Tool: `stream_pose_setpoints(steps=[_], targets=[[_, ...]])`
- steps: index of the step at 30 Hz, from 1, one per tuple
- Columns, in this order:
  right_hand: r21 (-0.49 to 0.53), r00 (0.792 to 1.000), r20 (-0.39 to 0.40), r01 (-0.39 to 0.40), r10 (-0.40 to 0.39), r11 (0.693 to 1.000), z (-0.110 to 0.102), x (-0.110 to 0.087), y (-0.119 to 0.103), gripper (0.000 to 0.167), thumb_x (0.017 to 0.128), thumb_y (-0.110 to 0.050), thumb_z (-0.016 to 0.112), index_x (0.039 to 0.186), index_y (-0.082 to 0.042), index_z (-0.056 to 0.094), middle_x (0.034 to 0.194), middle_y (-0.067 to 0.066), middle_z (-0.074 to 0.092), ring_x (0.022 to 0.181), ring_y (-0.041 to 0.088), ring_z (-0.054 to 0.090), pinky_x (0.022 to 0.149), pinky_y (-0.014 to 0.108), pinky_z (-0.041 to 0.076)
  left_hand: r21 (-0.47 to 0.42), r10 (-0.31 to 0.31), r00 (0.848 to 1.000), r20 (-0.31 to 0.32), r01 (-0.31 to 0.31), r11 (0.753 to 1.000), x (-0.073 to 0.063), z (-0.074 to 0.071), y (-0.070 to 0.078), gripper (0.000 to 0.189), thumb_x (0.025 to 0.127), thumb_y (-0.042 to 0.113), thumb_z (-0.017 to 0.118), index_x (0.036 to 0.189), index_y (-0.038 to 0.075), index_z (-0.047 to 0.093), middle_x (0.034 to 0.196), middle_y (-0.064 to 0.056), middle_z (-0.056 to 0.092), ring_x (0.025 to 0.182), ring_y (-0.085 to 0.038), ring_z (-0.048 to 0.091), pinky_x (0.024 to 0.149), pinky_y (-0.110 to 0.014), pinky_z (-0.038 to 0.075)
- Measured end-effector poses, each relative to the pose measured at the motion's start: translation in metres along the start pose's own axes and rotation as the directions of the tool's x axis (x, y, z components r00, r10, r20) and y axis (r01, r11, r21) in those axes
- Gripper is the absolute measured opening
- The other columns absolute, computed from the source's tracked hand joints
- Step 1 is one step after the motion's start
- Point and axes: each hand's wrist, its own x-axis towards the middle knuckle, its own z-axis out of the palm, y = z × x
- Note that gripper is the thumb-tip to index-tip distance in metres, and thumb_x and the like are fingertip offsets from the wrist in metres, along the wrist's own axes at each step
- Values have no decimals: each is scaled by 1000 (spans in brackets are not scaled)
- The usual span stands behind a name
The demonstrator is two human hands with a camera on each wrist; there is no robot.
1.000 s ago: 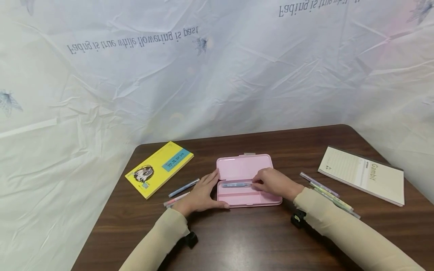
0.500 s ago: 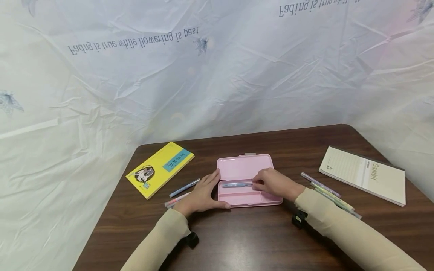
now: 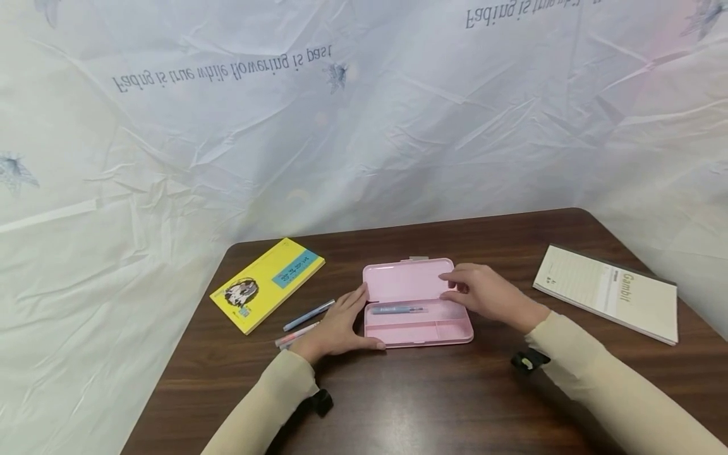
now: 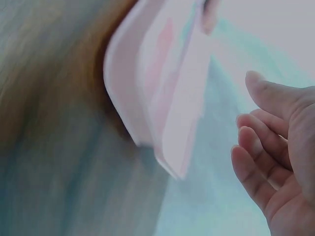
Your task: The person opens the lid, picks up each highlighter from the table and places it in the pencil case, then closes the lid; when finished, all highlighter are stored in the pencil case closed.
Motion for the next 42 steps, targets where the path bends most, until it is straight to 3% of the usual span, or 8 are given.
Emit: stream_pose_setpoints(steps=[6,14,22,30,32,38,42], targets=[[-71,994,-99,-57,50,996,-30,-27,10,38,85,-21,81,118,-4,73,86,-6,64,74,6,58,63,27,51,-9,7,1000,-8,-7,1000,0,0,-2,121,72,79,68,161,19,13,168,9,2,152,-28,13,118,-58,19],[-157,969,-47,-246,241,957,-53,-86,29,39,85,-27,80,115,-4,73,89,-6,66,76,6,60,64,31,52,-30,5,1000,-1,-5,1000,-1,1,-1,121,71,81,67,161,21,13,168,11,2,152,-29,12,117,-59,20],[-240,963,-107,-267,248,933,-55,-139,46,29,74,-17,87,98,-5,76,79,-11,66,68,-3,56,58,31,50,-25,14,1000,2,-14,1000,-1,1,-2,121,71,80,67,161,20,13,168,10,1,152,-28,11,118,-58,20],[-270,902,6,-415,433,869,-63,-174,59,29,78,-23,85,93,-1,74,74,-10,66,63,0,56,58,30,48,-13,10,1000,0,-10,1000,-1,1,-3,122,71,80,67,161,20,12,168,10,1,152,-28,12,118,-58,20],[-270,902,-3,-416,431,869,-61,-183,60,27,77,-25,85,90,-4,75,72,-13,64,63,-3,54,57,29,47,-13,6,1000,1,-6,1000,-1,1,-2,122,71,80,67,161,20,12,168,11,1,152,-28,12,118,-57,19],[-251,933,-83,-359,349,899,-54,-197,63,21,71,-22,89,82,-14,72,66,-25,53,63,-11,43,54,24,42,-26,-8,1000,-1,8,1000,0,1,-2,122,70,80,68,161,20,14,168,11,2,152,-28,12,118,-58,20],[-237,923,-60,-383,380,893,-52,-200,64,21,73,-22,88,83,-13,72,66,-21,52,62,-10,40,54,25,40,-24,-8,1000,1,8,1000,0,1,-1,122,70,80,68,161,20,15,168,10,3,152,-28,13,118,-58,20]])
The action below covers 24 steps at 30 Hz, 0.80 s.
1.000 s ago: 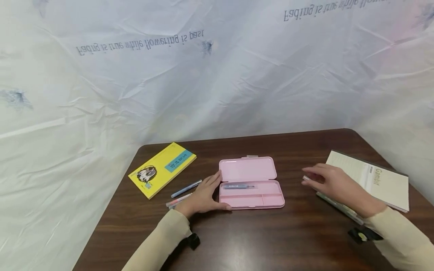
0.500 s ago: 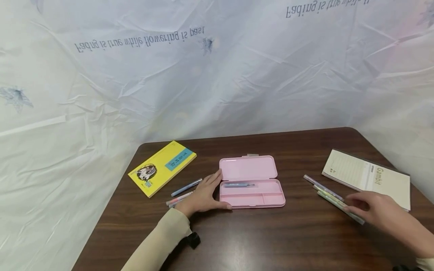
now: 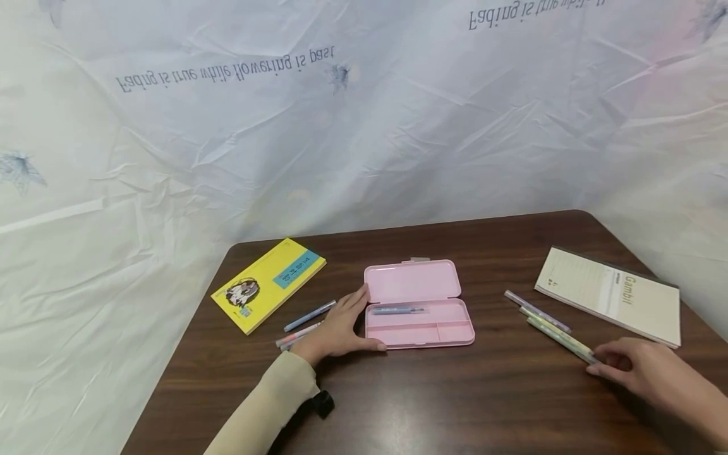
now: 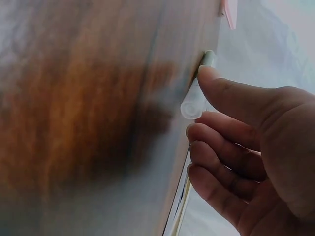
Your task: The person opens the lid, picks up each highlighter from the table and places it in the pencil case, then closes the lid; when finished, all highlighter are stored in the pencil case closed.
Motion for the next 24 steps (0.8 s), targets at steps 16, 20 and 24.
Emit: stream_pose_setpoints(steps=[16,20,24], targets=[[-25,988,121,-93,96,995,2,0,4,18,83,-26,81,86,-11,74,71,-12,61,62,-6,45,55,26,42,-13,13,1000,-16,-14,1000,0,1,-2,122,71,79,68,161,20,12,168,10,3,152,-28,14,118,-58,20],[-29,990,105,-89,92,996,1,0,2,14,84,-23,80,86,-10,75,72,-12,64,63,-7,48,56,27,44,-19,16,1000,-18,-16,1000,0,1,-3,122,71,78,69,161,20,12,168,9,4,152,-28,14,118,-58,19],[-23,997,44,-66,67,998,-2,-2,-1,9,84,-22,80,84,-16,74,70,-16,61,62,-8,45,56,26,43,-4,24,1000,-18,-24,1000,1,2,-3,122,71,79,69,161,19,12,168,9,3,152,-29,14,118,-58,19]])
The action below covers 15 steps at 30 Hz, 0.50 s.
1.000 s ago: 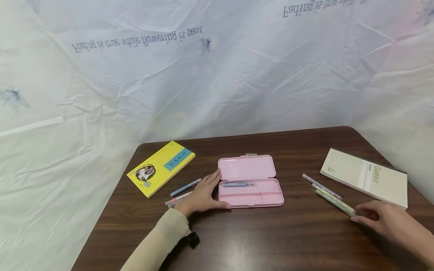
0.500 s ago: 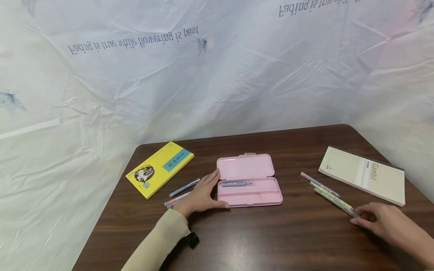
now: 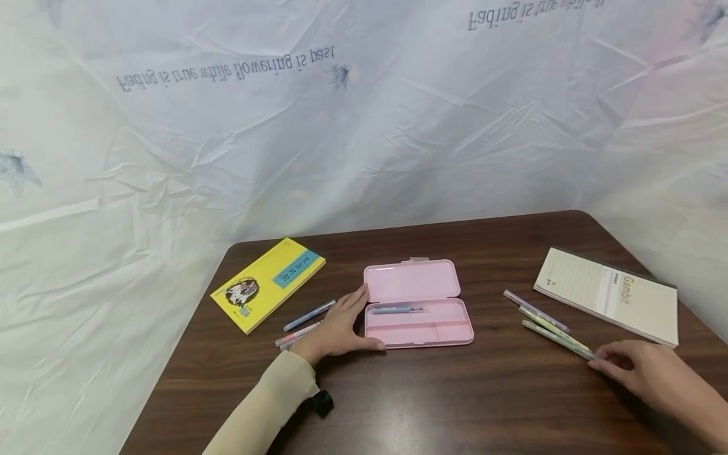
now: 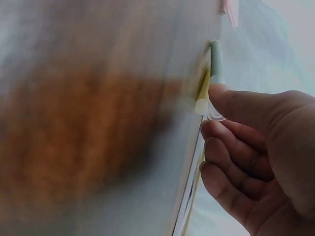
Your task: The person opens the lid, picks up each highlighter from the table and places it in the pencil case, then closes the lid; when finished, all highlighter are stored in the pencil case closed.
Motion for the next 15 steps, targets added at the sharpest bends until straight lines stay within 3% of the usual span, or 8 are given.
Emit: stream_pose_setpoints(steps=[2,9,15], targets=[[26,1000,-1,-8,8,1000,-4,0,-2,8,87,-23,78,84,-18,73,69,-17,60,62,-7,44,56,25,42,8,0,1000,0,0,1000,0,1,0,122,71,80,68,161,19,12,168,10,3,152,-29,14,118,-58,19],[29,988,-140,70,-65,997,-18,17,-22,13,85,-22,80,79,-27,70,66,-20,55,60,-6,40,54,24,37,23,4,1000,16,-5,1000,1,-1,0,122,71,81,67,161,20,11,168,10,1,152,-28,12,119,-56,18],[31,989,-96,115,-111,993,-36,46,-52,6,89,-24,76,85,-22,73,68,-15,59,58,-4,43,54,27,38,9,-8,1000,21,8,1000,1,0,-1,123,70,81,67,161,20,11,168,10,1,153,-28,11,118,-57,19]])
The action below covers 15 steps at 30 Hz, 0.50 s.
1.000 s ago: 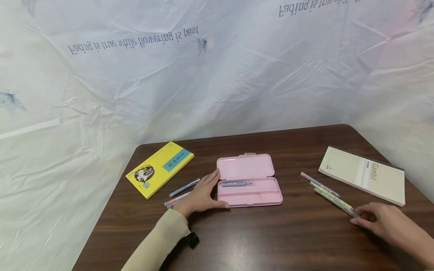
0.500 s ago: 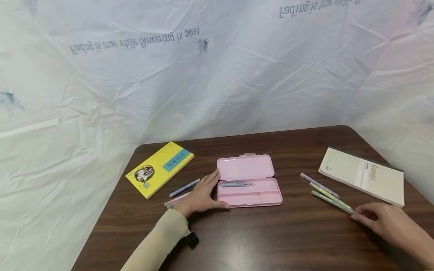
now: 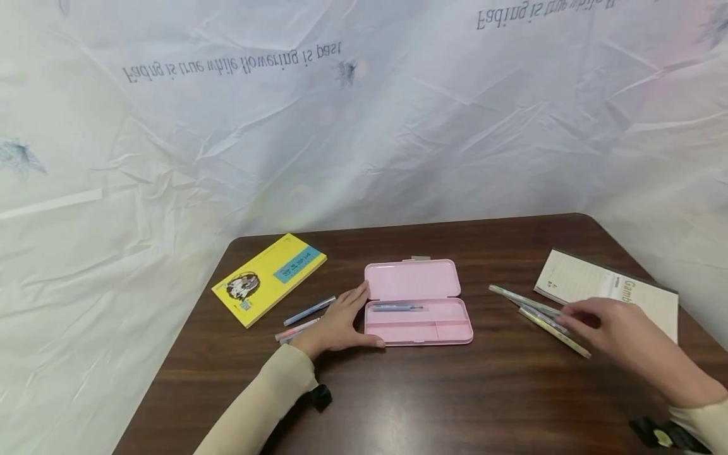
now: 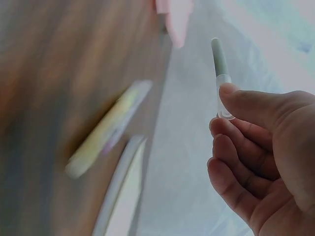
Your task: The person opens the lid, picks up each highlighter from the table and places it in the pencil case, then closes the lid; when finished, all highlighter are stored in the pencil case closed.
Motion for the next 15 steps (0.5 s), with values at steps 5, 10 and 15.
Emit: stream_pose_setpoints(steps=[5,10,15], targets=[[23,997,-11,72,-72,997,-5,22,-20,5,88,-23,77,86,-20,73,69,-15,59,60,-3,44,55,26,40,-2,5,1000,2,-5,1000,0,-1,0,122,71,80,67,161,20,11,168,9,1,153,-30,11,118,-57,19],[57,996,4,94,-94,994,-3,40,-36,9,89,-25,76,89,-16,74,71,-13,61,61,2,48,56,26,42,-8,-8,1000,5,8,1000,-1,-2,1,123,70,82,66,161,21,10,167,10,0,153,-29,11,118,-58,18],[103,994,56,93,-99,990,4,57,-50,9,90,-23,75,89,-14,74,71,-10,61,61,8,47,56,27,40,-13,-13,1000,3,13,1000,-1,-1,1,124,69,83,66,161,22,11,167,11,0,153,-29,10,118,-58,18]])
